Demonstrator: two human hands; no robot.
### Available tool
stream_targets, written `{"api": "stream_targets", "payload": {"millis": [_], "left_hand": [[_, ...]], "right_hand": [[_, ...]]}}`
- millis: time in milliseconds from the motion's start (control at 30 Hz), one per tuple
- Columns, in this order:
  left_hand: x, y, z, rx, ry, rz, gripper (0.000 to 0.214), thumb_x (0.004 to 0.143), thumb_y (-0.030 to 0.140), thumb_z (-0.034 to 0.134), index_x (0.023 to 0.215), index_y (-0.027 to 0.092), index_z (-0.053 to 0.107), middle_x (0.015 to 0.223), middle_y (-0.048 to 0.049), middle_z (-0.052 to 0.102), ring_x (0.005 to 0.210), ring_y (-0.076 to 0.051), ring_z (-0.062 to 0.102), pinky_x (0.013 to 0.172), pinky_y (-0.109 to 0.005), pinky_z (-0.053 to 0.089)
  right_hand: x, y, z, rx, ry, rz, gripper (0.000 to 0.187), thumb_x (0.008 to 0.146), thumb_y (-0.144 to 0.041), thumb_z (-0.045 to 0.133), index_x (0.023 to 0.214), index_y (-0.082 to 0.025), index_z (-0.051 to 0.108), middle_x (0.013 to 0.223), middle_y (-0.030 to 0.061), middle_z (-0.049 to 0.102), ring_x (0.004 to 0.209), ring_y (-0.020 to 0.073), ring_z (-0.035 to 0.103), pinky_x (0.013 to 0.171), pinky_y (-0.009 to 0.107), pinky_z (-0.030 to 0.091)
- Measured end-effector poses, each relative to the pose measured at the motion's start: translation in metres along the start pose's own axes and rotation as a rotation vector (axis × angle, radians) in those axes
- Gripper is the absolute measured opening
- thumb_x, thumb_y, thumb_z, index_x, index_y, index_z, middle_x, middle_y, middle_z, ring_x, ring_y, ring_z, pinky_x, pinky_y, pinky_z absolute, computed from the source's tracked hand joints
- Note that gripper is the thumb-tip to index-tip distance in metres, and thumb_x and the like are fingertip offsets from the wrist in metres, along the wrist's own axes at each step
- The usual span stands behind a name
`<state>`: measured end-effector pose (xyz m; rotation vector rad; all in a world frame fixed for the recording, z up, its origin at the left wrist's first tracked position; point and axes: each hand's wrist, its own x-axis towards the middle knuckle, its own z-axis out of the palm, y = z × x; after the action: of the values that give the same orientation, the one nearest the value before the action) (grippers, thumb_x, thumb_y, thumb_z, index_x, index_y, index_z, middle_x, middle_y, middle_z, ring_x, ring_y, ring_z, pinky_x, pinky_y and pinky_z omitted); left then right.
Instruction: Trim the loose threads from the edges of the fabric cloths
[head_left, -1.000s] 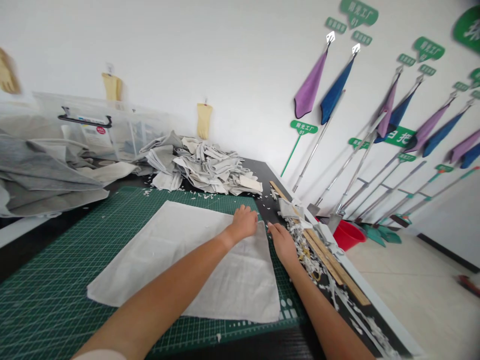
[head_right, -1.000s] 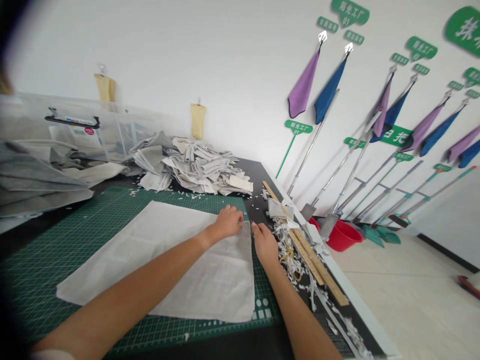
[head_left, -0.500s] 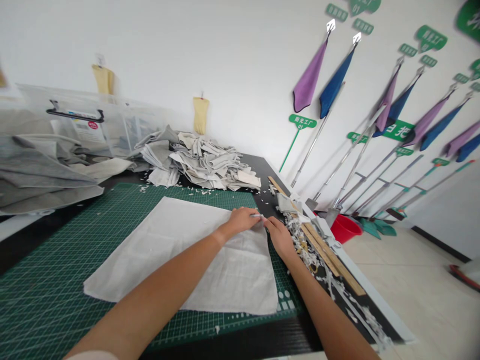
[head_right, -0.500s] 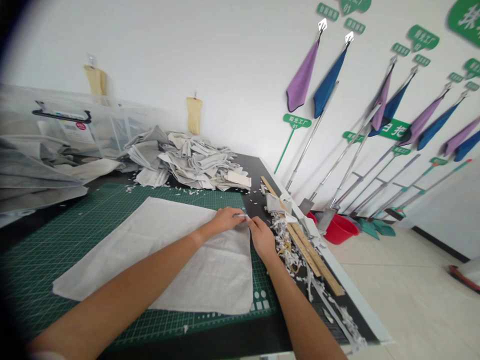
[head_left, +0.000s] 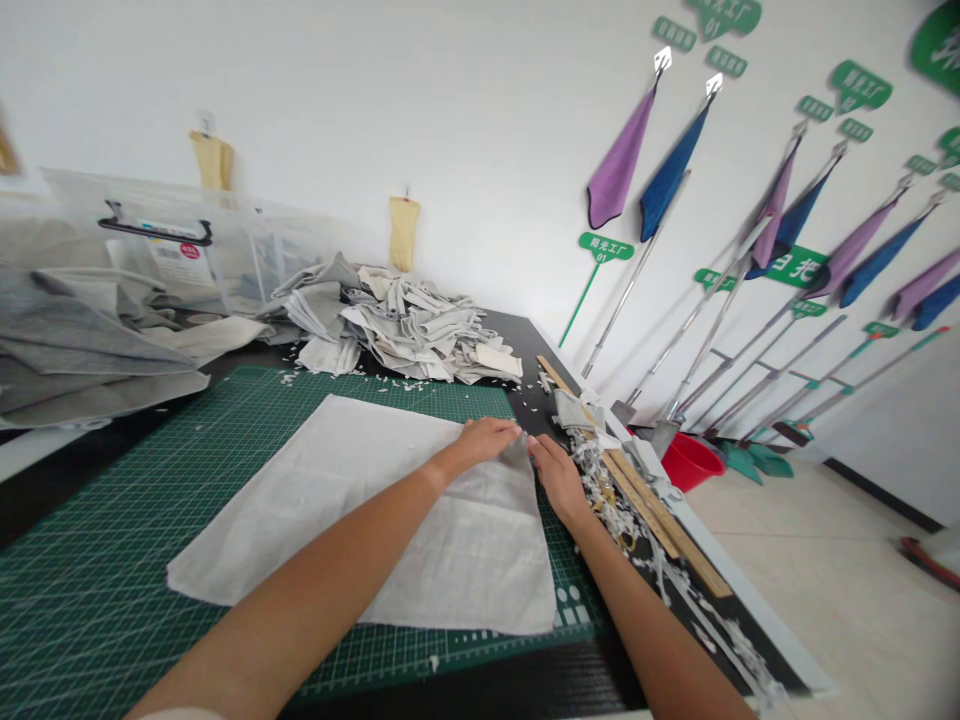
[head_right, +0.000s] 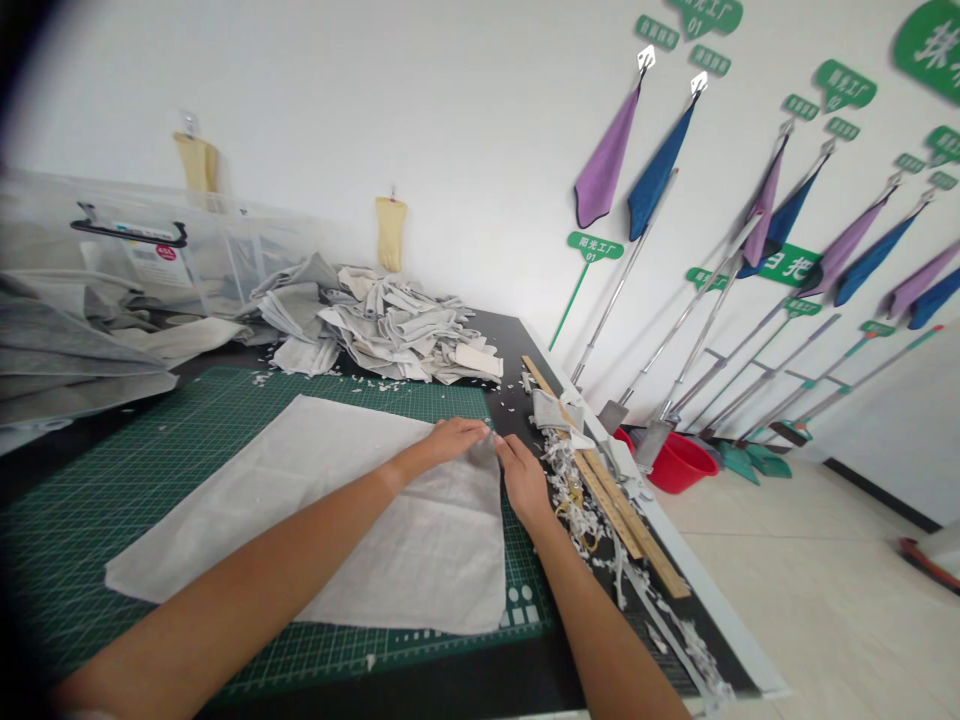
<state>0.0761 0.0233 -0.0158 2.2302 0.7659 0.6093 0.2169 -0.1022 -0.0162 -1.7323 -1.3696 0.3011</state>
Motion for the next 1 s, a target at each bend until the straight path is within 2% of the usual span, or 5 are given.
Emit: {"api": "stream_targets", "payload": {"millis": [167, 400, 1000], "left_hand": [[-0.0016, -0.0007, -0.0005, -0.014, 0.007, 0.068, 0.039, 0.097, 0.047, 0.042, 0.104, 0.028, 0.075, 0.110, 0.0012, 0.075, 0.110, -0.021, 0.065, 0.106, -0.033, 0.040], [-0.0035, 0.0004, 0.0019, -0.001, 0.015, 0.095, 0.036, 0.097, 0.044, 0.044, 0.108, 0.028, 0.074, 0.113, 0.0011, 0.075, 0.110, -0.020, 0.065, 0.102, -0.029, 0.042], [-0.0097, 0.0074, 0.0004, 0.017, 0.029, 0.079, 0.036, 0.096, 0.044, 0.044, 0.099, 0.027, 0.076, 0.103, 0.0018, 0.077, 0.103, -0.019, 0.067, 0.093, -0.025, 0.044]], "right_hand": [[-0.0008, -0.0003, 0.0009, 0.035, -0.005, -0.010, 0.043, 0.096, -0.056, 0.038, 0.074, -0.023, 0.052, 0.063, -0.0014, 0.050, 0.064, 0.0170, 0.047, 0.059, 0.027, 0.033], [-0.0018, -0.0007, 0.0010, 0.037, -0.007, -0.023, 0.042, 0.097, -0.055, 0.037, 0.071, -0.023, 0.048, 0.064, -0.0013, 0.050, 0.065, 0.0171, 0.047, 0.060, 0.027, 0.033], [-0.0047, -0.0048, -0.0003, -0.110, -0.014, -0.047, 0.038, 0.099, -0.052, 0.037, 0.077, -0.024, 0.051, 0.070, -0.0021, 0.054, 0.069, 0.0176, 0.052, 0.065, 0.025, 0.033]]}}
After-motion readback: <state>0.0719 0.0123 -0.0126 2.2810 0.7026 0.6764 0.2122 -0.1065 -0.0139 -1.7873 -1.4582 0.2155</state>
